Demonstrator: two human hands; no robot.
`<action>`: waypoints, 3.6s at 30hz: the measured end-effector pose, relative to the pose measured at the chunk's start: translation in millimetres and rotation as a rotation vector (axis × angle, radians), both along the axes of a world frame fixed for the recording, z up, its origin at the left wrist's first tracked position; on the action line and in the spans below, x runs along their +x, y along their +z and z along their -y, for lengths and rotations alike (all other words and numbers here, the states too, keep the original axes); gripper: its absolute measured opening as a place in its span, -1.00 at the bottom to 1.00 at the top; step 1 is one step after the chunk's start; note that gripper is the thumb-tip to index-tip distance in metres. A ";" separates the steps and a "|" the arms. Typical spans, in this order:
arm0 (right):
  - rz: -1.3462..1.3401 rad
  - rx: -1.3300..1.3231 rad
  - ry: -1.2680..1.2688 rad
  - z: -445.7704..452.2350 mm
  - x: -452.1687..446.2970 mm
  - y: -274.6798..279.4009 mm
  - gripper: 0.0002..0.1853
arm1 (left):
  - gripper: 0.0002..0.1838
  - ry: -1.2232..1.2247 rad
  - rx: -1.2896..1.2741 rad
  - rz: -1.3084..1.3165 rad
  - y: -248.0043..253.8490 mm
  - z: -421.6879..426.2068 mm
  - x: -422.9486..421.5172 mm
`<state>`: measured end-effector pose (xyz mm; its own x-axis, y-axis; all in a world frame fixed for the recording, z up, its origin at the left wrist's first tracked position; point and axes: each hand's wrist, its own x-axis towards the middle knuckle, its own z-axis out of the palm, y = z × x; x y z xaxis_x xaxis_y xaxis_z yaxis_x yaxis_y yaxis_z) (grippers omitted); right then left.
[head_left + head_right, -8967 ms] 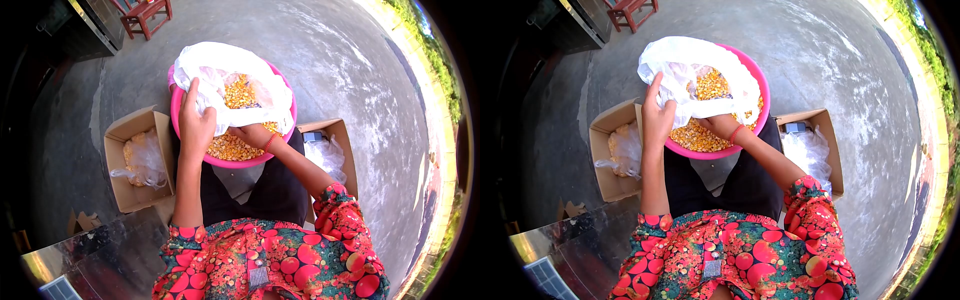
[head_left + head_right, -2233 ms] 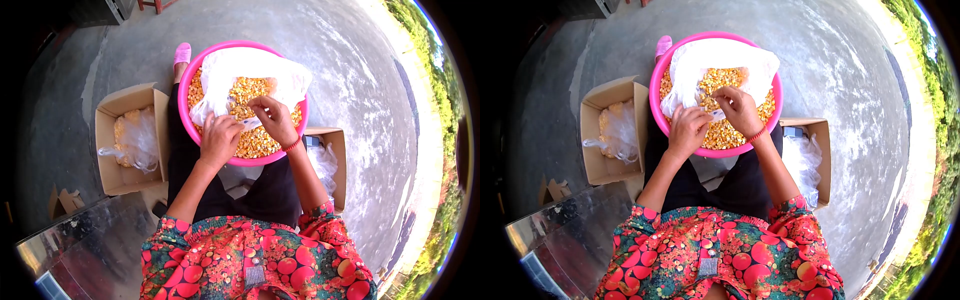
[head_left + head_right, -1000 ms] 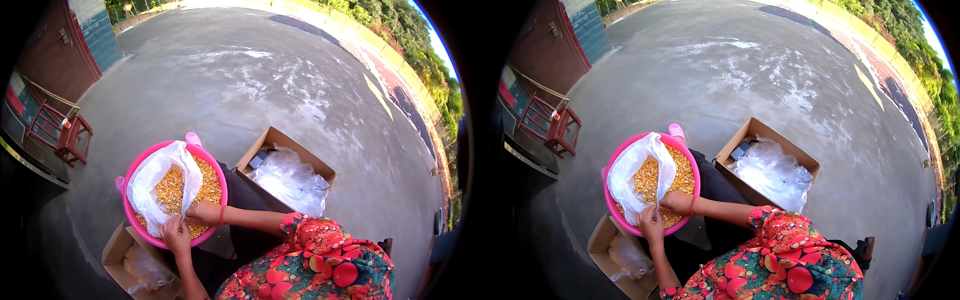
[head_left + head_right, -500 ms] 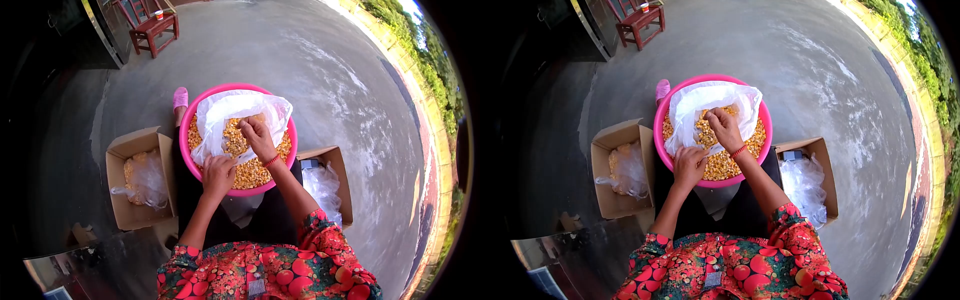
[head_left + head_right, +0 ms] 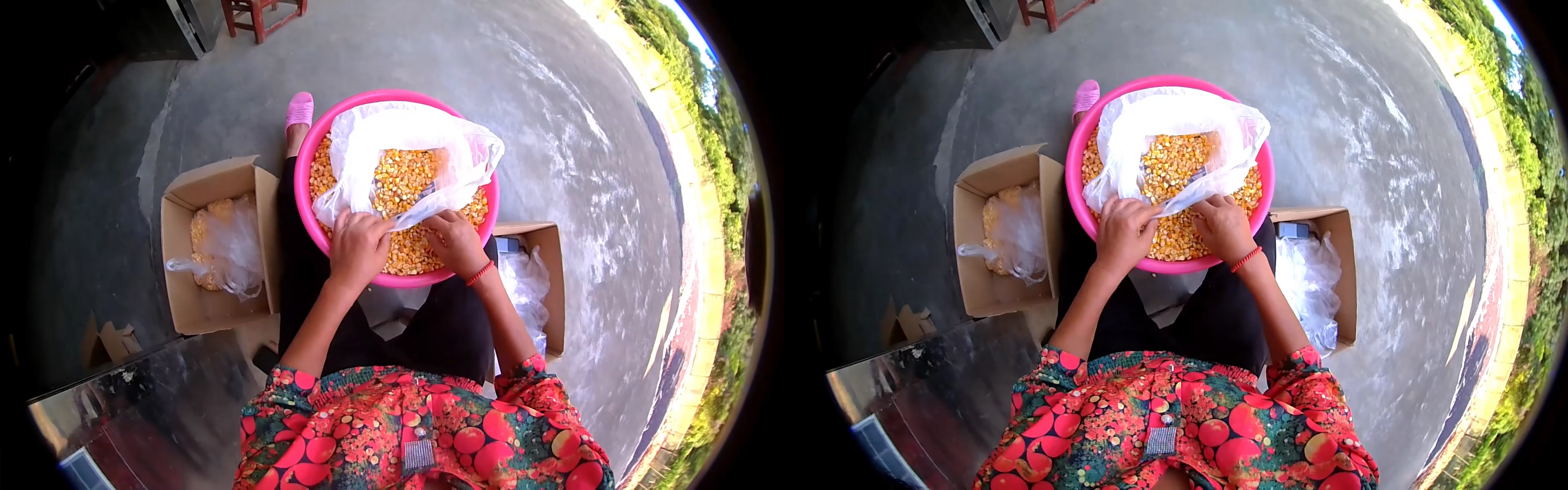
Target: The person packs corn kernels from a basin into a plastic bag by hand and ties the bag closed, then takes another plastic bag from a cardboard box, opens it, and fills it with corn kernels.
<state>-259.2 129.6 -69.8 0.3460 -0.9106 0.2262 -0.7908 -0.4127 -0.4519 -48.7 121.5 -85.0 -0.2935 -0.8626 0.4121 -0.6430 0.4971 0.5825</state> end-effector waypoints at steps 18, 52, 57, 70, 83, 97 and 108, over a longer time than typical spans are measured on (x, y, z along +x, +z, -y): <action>0.087 0.147 0.032 1.7 39.5 -26.6 -0.80 | -0.84 0.003 -0.016 0.005 -1.8 0.7 0.6; 0.650 0.679 0.100 31.5 24.4 44.3 -0.83 | -0.88 0.002 0.002 -0.035 1.2 0.1 0.8; 0.204 0.367 0.236 6.2 18.7 10.8 -0.81 | -0.87 0.004 -0.015 -0.009 0.3 0.4 0.8; 0.060 0.143 0.251 8.3 25.5 -20.9 -0.85 | -0.87 0.007 0.002 0.018 -0.4 0.7 0.7; 0.293 0.378 0.181 14.6 20.9 10.9 -0.82 | -0.86 0.019 -0.001 0.005 -0.2 0.5 0.9; 0.549 0.129 -0.110 92.6 45.0 41.7 -0.73 | -0.82 0.000 0.030 0.003 1.0 0.7 0.2; 0.061 -0.021 -0.020 5.3 -7.5 23.5 -0.84 | -0.85 -0.019 0.031 0.037 3.6 0.6 -1.6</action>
<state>-266.6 124.3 -46.3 0.3129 -0.9120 0.2654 -0.7701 -0.4071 -0.4911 -50.3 120.9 -81.5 -0.3248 -0.8686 0.3742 -0.6548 0.4920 0.5738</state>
